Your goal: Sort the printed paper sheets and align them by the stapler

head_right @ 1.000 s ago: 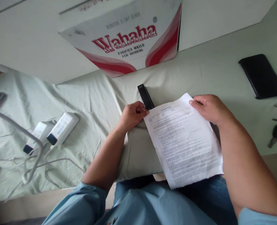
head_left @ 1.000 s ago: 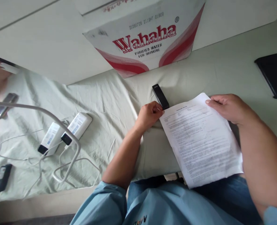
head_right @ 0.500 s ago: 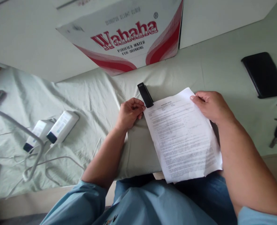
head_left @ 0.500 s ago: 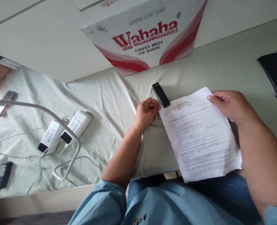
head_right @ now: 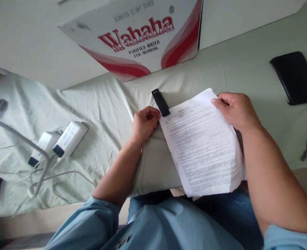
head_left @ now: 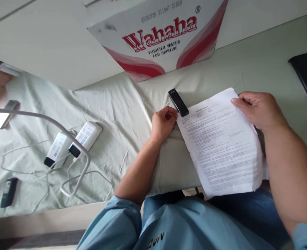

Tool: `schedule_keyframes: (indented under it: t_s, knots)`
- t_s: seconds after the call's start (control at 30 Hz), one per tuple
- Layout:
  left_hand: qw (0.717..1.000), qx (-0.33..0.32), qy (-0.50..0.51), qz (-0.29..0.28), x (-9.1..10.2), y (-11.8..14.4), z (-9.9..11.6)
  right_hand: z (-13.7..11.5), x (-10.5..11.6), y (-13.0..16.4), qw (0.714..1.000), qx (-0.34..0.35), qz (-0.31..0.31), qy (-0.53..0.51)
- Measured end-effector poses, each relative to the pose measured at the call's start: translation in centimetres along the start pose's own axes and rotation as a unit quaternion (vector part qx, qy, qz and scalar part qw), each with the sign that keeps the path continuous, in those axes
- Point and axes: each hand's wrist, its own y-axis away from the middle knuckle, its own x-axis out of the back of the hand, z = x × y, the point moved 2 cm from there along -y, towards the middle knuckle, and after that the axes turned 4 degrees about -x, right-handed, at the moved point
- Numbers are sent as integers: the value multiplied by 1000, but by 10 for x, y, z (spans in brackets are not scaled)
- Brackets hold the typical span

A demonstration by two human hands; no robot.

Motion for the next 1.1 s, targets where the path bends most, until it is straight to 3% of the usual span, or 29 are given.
schedule_keyframes:
  t_s: [0.07,0.17,0.23,0.3,0.4,0.53,0.7,0.8,0.87,0.97,1.03,1.1]
  knots:
    - [996,-46,-51,56,1,3,2,-6,1,1,1000,-17,-1,24]
    - [970,-185,-105,114,4,7,11,-14,2,2,999,-29,-4,36]
    - [950,-278,-116,81,4,8,15,-16,2,3,999,-34,-3,37]
    - [940,-319,-122,19,2,5,14,-15,2,3,999,-37,-3,34]
    - [945,-303,-117,-29,0,1,8,-12,2,2,999,-30,-7,25]
    - [949,-288,-124,-23,0,2,3,-8,1,2,1000,-26,-11,13]
    - [929,-306,-208,-21,-2,7,-1,-3,0,1,1000,-5,19,0]
    - [932,-309,-190,-23,-2,3,-8,0,-2,0,999,-6,21,-47]
    - [939,-318,-125,-42,1,-3,-13,3,-2,1,994,-29,-36,-101]
    - [949,-310,-10,-55,7,-9,-18,4,1,6,967,-59,-186,-164]
    - [960,-273,57,-27,10,-8,-17,2,5,13,936,-47,-295,-185]
    - [968,-223,110,19,12,-4,-12,-3,8,20,906,-32,-365,-211]
